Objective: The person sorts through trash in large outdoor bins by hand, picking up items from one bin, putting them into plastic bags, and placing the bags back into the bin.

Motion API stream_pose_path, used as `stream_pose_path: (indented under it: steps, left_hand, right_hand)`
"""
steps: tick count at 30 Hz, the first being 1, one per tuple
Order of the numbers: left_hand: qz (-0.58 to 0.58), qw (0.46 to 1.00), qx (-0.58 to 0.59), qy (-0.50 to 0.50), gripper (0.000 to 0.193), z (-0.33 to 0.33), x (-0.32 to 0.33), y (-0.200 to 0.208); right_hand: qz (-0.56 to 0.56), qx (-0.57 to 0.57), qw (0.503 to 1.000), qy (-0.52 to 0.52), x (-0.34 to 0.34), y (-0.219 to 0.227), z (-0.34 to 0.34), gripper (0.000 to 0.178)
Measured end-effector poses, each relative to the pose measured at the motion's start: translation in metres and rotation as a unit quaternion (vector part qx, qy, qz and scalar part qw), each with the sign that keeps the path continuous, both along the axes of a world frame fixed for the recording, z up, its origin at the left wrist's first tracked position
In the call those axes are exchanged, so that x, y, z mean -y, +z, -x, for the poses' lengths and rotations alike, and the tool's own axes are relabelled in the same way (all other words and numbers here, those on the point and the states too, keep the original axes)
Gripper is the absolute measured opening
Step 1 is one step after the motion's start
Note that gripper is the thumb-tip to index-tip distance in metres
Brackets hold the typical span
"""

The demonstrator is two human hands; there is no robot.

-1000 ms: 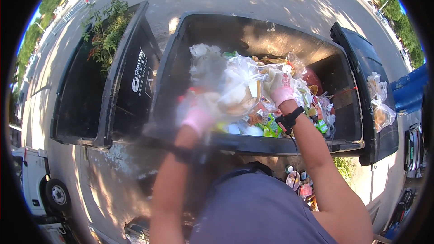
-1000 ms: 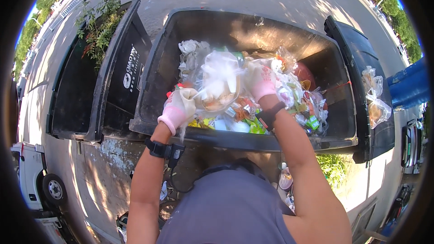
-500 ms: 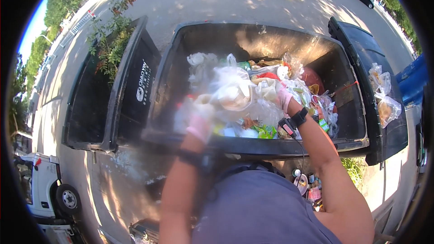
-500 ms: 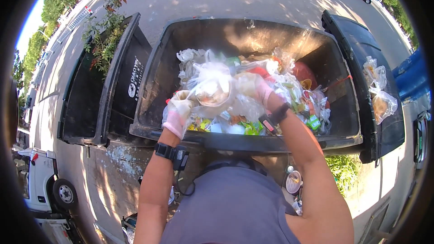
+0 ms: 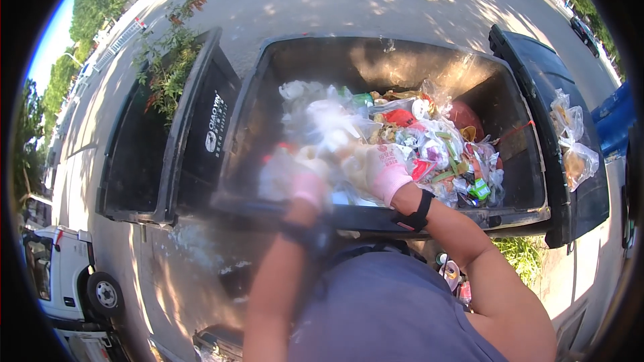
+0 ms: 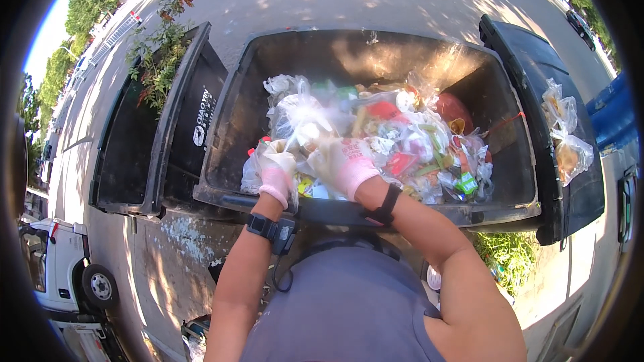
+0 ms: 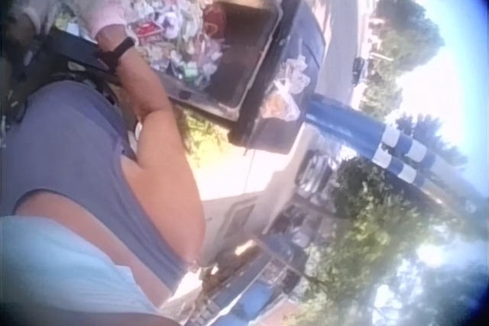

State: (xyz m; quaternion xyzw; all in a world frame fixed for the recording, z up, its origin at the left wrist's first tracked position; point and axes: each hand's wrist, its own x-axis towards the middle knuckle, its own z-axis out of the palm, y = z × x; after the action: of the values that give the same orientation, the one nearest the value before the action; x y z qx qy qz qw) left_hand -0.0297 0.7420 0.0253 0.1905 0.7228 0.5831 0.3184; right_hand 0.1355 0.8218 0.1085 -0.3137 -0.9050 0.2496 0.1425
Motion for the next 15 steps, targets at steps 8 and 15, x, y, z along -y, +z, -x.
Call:
stream_pose_path:
  steps: [8,15]
  left_hand:
    - [0.031,0.999,0.009,0.000,0.013,-0.003,0.013,0.031]
    - [0.182,0.894,-0.404,-0.064,0.009,0.014,0.019,0.072]
  right_hand:
    - [0.080,0.071,0.994,0.025,-0.010,-0.008,0.001,0.022]
    - [0.512,-0.274,0.813,0.044,-0.085,-0.043,-0.089,0.021]
